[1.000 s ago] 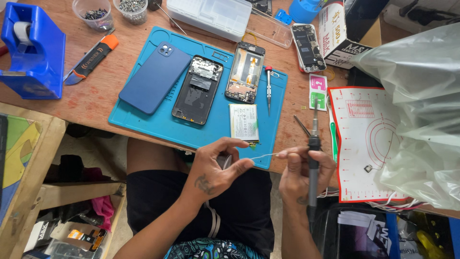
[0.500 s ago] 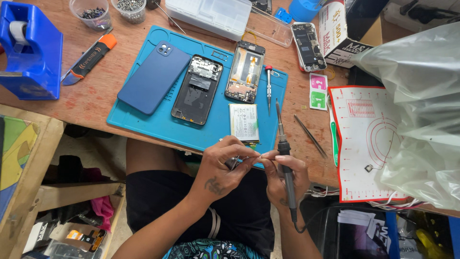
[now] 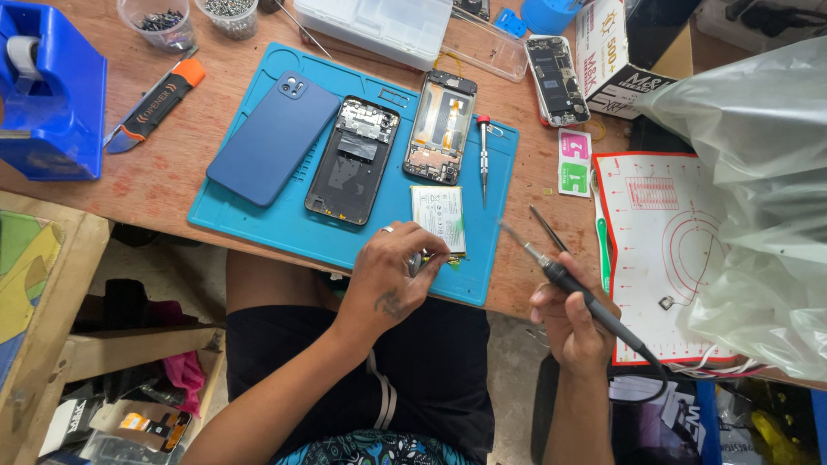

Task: The person uses a soldering iron to attach a wire to a smartphone battery. They apply solder to the connection point and then inspect the battery after completing the soldering.

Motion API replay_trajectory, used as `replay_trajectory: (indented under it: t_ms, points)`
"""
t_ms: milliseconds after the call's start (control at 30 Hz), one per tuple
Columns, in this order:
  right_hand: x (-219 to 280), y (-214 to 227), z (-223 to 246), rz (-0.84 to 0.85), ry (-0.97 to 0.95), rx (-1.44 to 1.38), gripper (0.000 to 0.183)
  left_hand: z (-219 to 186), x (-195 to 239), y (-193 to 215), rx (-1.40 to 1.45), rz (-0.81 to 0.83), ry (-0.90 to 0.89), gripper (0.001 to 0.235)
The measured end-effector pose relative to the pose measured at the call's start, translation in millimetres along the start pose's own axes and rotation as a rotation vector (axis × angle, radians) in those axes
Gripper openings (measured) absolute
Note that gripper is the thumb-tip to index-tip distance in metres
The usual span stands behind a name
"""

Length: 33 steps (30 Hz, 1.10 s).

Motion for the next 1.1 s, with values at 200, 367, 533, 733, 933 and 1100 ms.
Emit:
replay_trajectory:
  t_ms: [200,367,533,733,933,1100]
  points:
    - [-1.6,9.6,-3.1,-0.031,-0.037,0.185,0.039,7.1,0.5,-3.0,0.012,0.007,0.101,0.009]
    - [-12.7,13.1,-11.7,-0.120,-0.133,0.245,0.028,0.4,1.2,-4.3,-0.053,-0.025,0.035,0.008]
    - [-22.1,5.5,-18.1,-0.129,-0.144,0.034,0.016,5.0,0.4,-8.1,-0.078,-0.015,0.074,0.007]
    - [-18.0,3.0,-13.6,-0.058,-0.076,0.074,0.018,7.5,0.4,-10.8,-0.124,-0.003,0.104,0.008]
    - [-15.5,12.1,-17.8,-0.141,-0.098,0.223,0.016,7.4,0.5,-13.9,-0.190,0.016,0.123,0.008]
    - [-16.5,7.4,-16.1,-0.103,-0.080,0.193,0.016,4.1,0.5,-14.1,-0.230,0.010,0.089,0.009]
Point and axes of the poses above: each hand's wrist, its own x-axis away from the middle knuckle, its own y-axis out of the back of the hand, z = x × y, the point moved 8 cm from there along -x, towards the middle knuckle, and after that the axes turned 3 degrees about x, right-handed, at the moved point
